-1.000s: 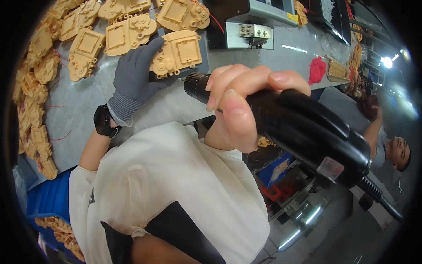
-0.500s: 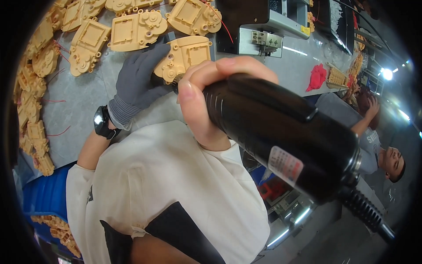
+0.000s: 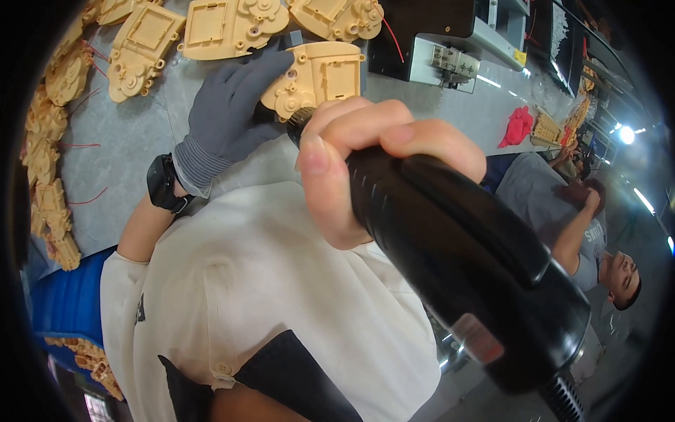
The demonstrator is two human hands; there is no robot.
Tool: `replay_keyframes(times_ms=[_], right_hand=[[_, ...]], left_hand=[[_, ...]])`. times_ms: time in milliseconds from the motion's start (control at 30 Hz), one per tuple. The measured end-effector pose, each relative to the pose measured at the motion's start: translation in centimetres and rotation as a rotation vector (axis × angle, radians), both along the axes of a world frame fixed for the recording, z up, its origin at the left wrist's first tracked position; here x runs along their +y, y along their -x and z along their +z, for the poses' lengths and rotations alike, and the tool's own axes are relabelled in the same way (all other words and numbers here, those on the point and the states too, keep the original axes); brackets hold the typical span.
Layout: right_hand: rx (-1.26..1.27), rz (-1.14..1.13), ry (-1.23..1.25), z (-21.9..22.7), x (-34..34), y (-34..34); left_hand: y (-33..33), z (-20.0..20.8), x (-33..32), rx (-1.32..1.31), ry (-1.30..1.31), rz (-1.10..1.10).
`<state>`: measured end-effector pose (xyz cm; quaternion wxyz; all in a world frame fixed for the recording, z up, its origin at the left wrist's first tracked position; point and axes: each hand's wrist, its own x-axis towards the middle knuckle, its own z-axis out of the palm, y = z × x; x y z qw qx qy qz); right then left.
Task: The person assembles plastic toy casings by placing each piece onto a fixture and driving screws into it with an electric screwdriver.
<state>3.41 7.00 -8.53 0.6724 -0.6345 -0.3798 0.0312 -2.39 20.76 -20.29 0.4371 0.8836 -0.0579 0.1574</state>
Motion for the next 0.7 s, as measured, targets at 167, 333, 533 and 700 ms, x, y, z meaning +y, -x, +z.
replay_keyframes(times_ms=[167, 333, 533, 700], right_hand=[[-0.009, -0.068, 0.013, -0.6, 0.2, 0.2], [-0.097, -0.344, 0.209, -0.5, 0.6, 0.6], [-0.033, -0.547, -0.433, 3.4, -8.8, -3.1], [-0.188, -0.973, -0.257, 2.6, -7.8, -11.3]], left_hand=[[-0.2, -0.1, -0.3, 0.008, -0.024, -0.003], [-0.5, 0.3, -0.9, -0.028, 0.033, -0.02], [-0.4, 0.4, -1.1, 0.028, 0.009, -0.023], [-0.1, 1.5, -0.9, 0.082, 0.04, -0.048]])
